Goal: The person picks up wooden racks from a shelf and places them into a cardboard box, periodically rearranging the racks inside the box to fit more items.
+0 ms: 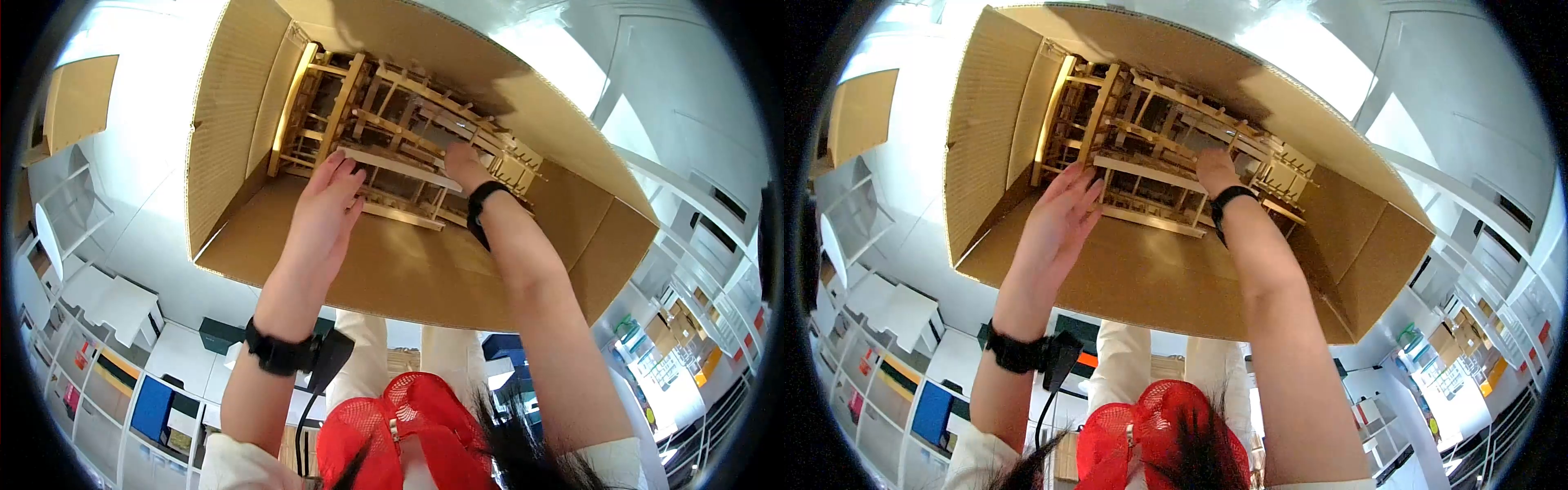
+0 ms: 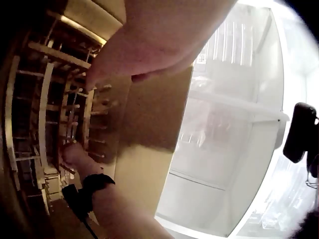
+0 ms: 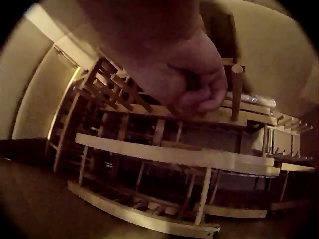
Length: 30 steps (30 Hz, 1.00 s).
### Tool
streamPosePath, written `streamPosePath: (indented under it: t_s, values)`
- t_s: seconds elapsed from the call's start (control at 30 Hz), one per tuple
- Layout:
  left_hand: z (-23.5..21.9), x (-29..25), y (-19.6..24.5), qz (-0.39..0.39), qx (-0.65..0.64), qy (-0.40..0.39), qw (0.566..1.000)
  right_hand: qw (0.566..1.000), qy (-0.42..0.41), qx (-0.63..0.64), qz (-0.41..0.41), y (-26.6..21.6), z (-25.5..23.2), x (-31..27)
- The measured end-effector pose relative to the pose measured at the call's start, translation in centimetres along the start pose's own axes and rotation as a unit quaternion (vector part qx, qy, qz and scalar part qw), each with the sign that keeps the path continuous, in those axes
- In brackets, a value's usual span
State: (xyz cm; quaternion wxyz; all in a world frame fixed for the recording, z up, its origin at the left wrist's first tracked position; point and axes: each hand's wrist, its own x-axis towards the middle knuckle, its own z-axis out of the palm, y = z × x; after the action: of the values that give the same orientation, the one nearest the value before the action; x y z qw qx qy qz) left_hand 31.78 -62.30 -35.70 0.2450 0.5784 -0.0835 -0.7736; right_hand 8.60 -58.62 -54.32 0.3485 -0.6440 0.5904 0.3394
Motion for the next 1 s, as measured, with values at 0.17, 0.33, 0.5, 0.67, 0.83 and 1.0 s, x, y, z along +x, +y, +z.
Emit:
streamPosePath:
  t_s: [0.17,0.33,0.5,0.67,0.83,1.0]
  values:
    - [-4.1,-1.8,-0.5,-0.01,-0.038,-0.009,0.999,0.985,-0.054,0.16,0.038,-1.2,6.6,5.1]
    - [-4.1,-2.4,-1.2,-0.019,-0.062,0.007,0.998,0.965,-0.004,0.26,0.029,0.1,5.0,1.7]
    - [-1.8,-2.8,0.2,0.008,-0.072,-0.007,0.997,0.934,0.085,0.347,0.008,5.2,6.1,-4.4]
    - [-0.4,-6.1,2.4,0.064,-0.087,-0.039,0.993,0.94,0.04,0.328,0.085,10.8,10.7,-11.8]
    - [-1.9,-13.5,1.9,0.132,-0.132,-0.034,0.982,0.968,-0.016,0.249,0.021,14.3,13.4,-21.2]
    - [-0.8,-25.0,-2.4,0.182,-0.199,0.066,0.961,0.944,-0.005,0.33,0.003,18.0,14.6,-31.9]
